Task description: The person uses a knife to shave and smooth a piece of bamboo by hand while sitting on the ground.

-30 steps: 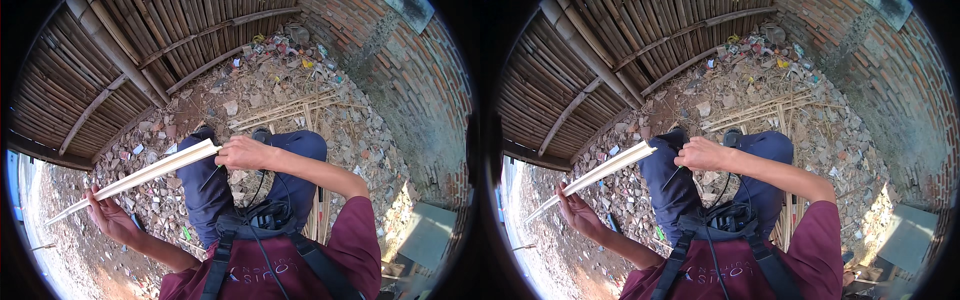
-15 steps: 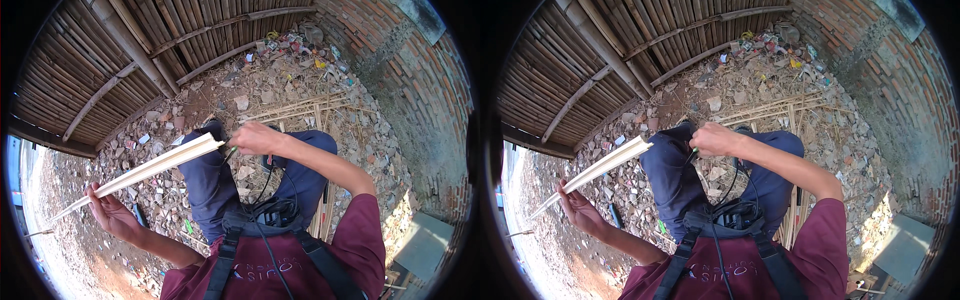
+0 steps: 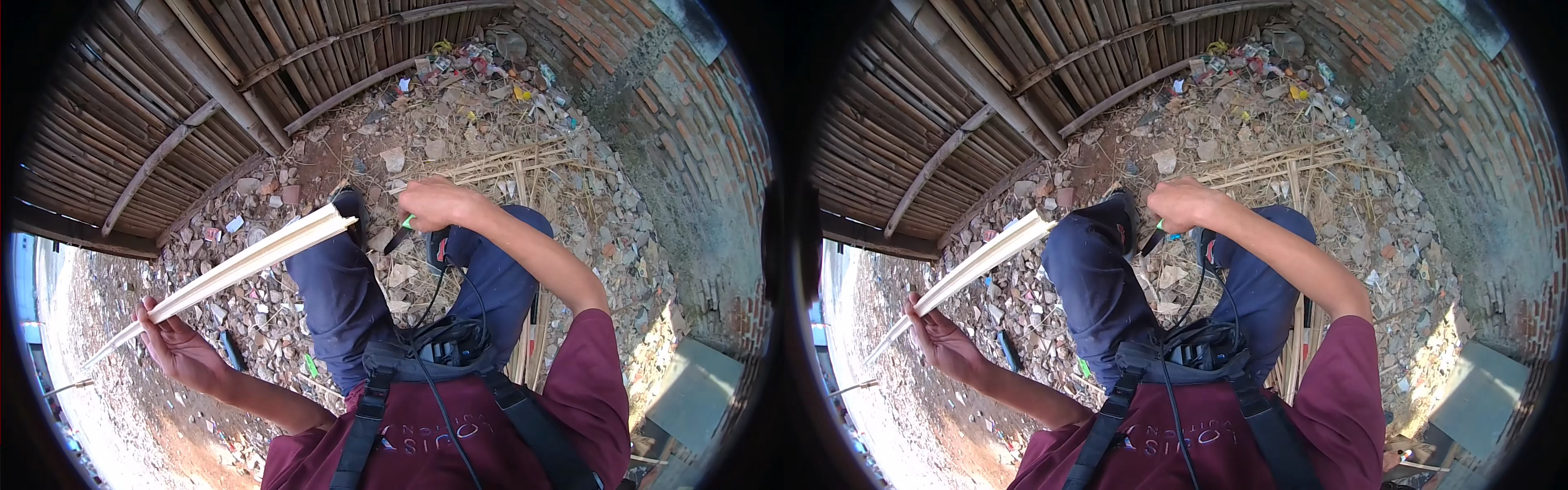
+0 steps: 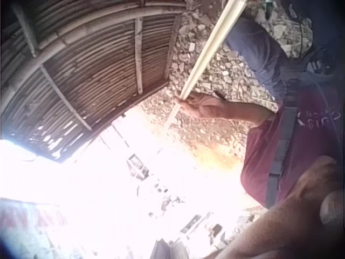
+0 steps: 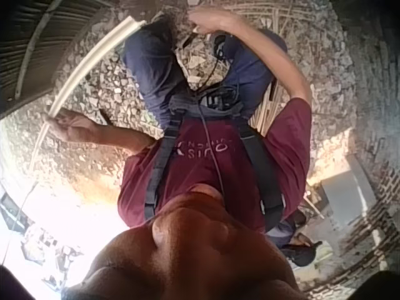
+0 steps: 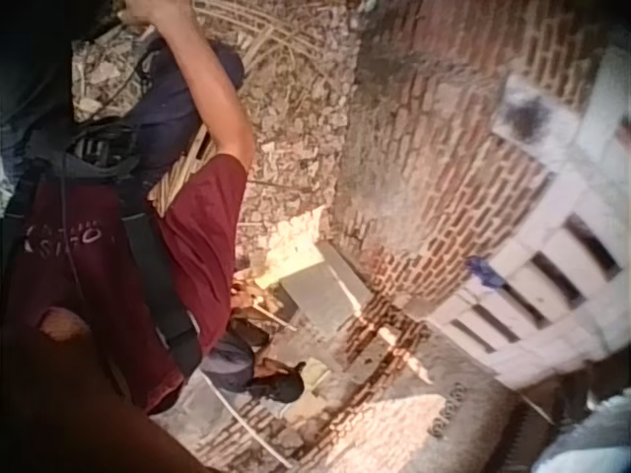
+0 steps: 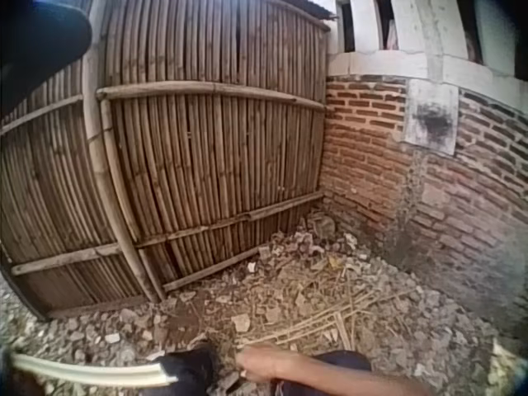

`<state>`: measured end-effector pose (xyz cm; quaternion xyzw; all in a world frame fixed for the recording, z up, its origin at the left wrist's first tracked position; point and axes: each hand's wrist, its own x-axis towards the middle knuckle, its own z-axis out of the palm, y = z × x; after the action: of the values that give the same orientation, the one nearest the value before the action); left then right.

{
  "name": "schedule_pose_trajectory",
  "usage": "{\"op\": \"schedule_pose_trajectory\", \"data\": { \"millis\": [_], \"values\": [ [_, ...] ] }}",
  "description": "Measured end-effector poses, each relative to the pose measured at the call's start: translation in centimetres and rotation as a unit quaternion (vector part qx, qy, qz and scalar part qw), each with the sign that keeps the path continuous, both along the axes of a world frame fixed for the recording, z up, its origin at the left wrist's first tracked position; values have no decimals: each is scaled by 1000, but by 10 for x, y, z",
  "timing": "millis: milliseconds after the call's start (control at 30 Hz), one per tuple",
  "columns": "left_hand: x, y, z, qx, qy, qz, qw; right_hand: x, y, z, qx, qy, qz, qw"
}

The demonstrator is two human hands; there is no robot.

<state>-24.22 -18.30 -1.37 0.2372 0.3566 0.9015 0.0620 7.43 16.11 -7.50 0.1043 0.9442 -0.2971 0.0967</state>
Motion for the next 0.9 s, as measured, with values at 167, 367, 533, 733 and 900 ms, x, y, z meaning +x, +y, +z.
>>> {"op": "schedule_pose_trajectory", "data": {
  "millis": [167, 367, 533, 733, 900],
  "values": [
    [6, -3, 3, -52, -10, 64, 997, 9, 32, 19, 65, -84, -94, 990],
    [8, 7, 4, -49, -11, 61, 997, -7, 32, -43, -269, 2, -55, 962],
    [-10, -15, -9, -7, 46, -49, 998, 2, 34, -63, 231, -199, -71, 950],
    [3, -2, -3, -50, 16, 44, 998, -6, 36, -38, -464, 47, -116, 877],
    [9, 3, 5, -37, -20, 63, 997, -2, 11, -80, 68, -132, -89, 985]
  ]
}}
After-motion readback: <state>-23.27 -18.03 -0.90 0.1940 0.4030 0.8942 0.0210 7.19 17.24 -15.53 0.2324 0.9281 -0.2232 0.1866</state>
